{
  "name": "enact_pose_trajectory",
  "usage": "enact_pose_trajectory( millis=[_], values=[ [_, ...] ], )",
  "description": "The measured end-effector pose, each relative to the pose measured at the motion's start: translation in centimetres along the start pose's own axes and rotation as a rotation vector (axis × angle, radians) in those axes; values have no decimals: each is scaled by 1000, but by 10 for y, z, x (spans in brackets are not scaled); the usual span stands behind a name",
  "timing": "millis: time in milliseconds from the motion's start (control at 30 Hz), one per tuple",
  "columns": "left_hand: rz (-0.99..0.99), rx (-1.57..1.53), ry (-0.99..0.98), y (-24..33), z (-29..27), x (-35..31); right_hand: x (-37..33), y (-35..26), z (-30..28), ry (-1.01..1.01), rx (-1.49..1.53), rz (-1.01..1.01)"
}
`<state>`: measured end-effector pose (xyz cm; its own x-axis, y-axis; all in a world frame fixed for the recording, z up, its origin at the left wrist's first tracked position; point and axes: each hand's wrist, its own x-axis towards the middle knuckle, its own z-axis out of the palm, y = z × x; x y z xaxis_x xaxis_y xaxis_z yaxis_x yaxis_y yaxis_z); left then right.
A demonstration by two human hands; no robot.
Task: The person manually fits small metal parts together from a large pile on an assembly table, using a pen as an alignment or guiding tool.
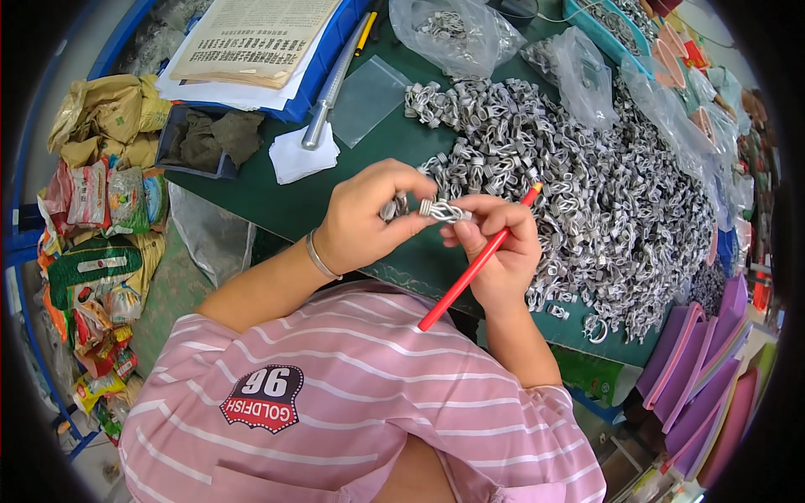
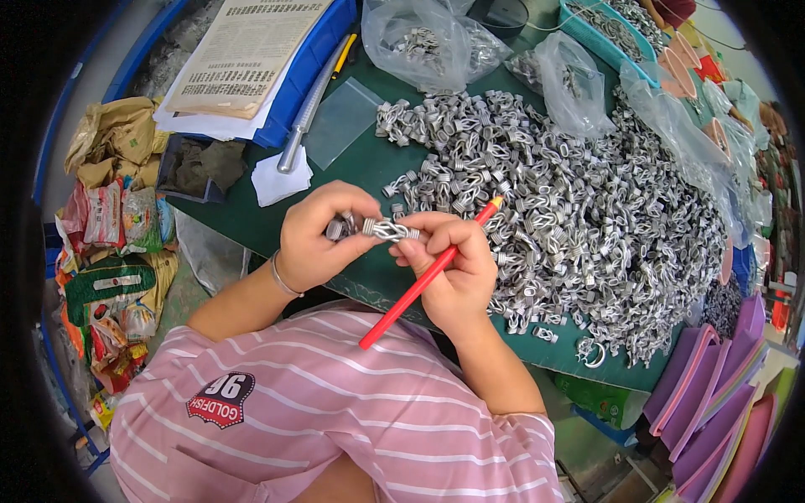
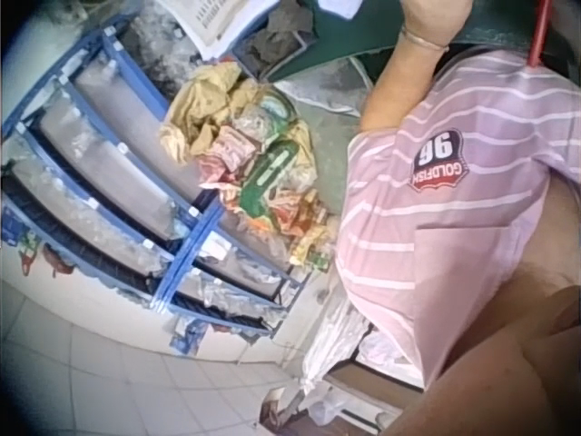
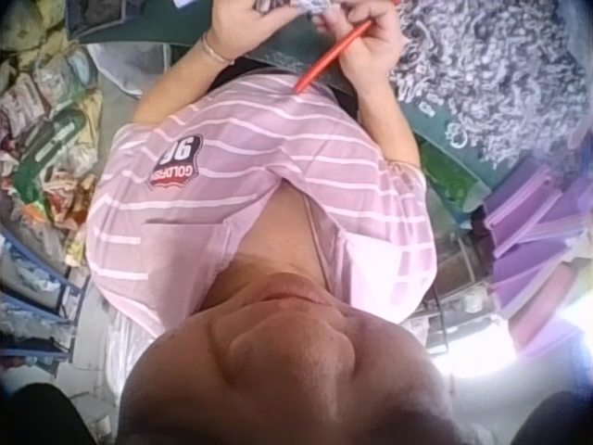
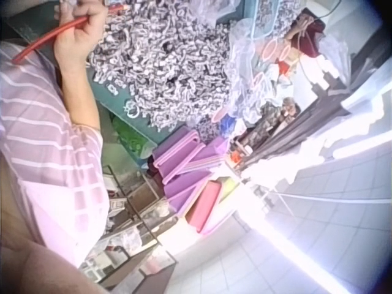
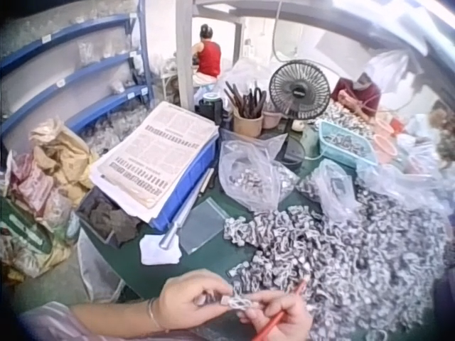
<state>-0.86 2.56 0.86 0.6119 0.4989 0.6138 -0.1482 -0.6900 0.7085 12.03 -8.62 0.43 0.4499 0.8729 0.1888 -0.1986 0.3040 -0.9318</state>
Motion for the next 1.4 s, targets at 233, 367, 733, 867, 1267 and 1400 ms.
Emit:
enact_pose_trajectory(
  millis=[233, 367, 733, 867, 1267, 1400],
  values=[
    [-441, -515, -78, 9, -1, -10, -4, 8, -7, -48, 133, 77],
    [-204, -373, -133, 15, 1, -1, -6, 17, -12, -55, 368, 105],
    [-829, -1042, -84, 17, 4, -33, -5, -1, 7, -78, -106, -264],
    [-1006, -1340, 72, 14, 3, -46, -7, -3, 24, -188, -184, -314],
    [-1121, -589, 1173, -69, -186, -214, 16, 6, 3, -468, -1213, -295],
    [-1684, -219, 1149, -80, -182, -226, 15, 14, 2, -445, -1335, -379]
  ],
)
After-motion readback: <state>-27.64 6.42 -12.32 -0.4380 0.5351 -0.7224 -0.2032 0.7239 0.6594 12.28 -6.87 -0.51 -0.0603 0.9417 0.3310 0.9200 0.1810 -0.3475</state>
